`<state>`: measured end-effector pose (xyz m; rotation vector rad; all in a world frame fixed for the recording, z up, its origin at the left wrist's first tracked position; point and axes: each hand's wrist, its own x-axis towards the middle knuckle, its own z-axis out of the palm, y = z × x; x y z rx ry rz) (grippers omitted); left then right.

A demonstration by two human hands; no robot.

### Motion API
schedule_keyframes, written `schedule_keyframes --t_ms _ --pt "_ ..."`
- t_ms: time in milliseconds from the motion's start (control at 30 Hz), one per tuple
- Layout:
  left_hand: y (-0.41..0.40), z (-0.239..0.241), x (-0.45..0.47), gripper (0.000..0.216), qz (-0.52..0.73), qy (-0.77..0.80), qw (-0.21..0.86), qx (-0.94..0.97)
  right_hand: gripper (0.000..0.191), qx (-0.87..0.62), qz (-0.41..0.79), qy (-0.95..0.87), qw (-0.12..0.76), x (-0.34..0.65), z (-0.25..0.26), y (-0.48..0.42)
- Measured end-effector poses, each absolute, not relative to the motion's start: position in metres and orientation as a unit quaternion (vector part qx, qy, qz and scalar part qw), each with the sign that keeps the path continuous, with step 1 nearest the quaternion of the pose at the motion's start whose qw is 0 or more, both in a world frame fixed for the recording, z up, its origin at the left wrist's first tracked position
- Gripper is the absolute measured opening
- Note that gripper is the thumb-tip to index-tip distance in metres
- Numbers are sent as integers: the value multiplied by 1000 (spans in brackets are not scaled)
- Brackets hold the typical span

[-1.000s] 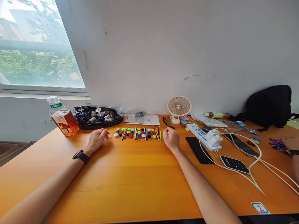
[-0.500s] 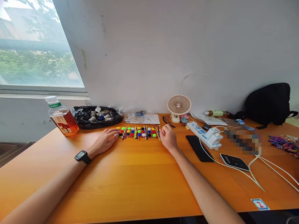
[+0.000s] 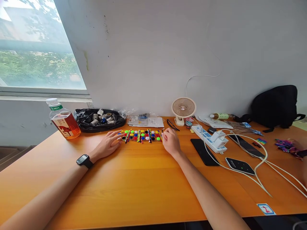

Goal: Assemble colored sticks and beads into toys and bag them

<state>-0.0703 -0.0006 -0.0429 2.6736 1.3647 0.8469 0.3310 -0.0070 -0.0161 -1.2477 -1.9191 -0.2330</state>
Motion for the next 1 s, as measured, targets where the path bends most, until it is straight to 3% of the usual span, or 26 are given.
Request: schedule_keyframes --t_ms 267,567,800,1000 --pt "-4 -41 -67 63 204 429 22 880 45 -473 -55 -777 411 329 -19 -6" --pt "-4 -44 -66 57 243 434 -24 867 42 -474 -51 -783 400 326 -16 -11" --pt "-7 -34 -61 18 285 455 -74 840 39 -475 -48 -783 400 323 -11 -15" --pt "-8 -34 -58 22 260 476 -75 836 37 -472 -48 -784 400 322 -9 -16"
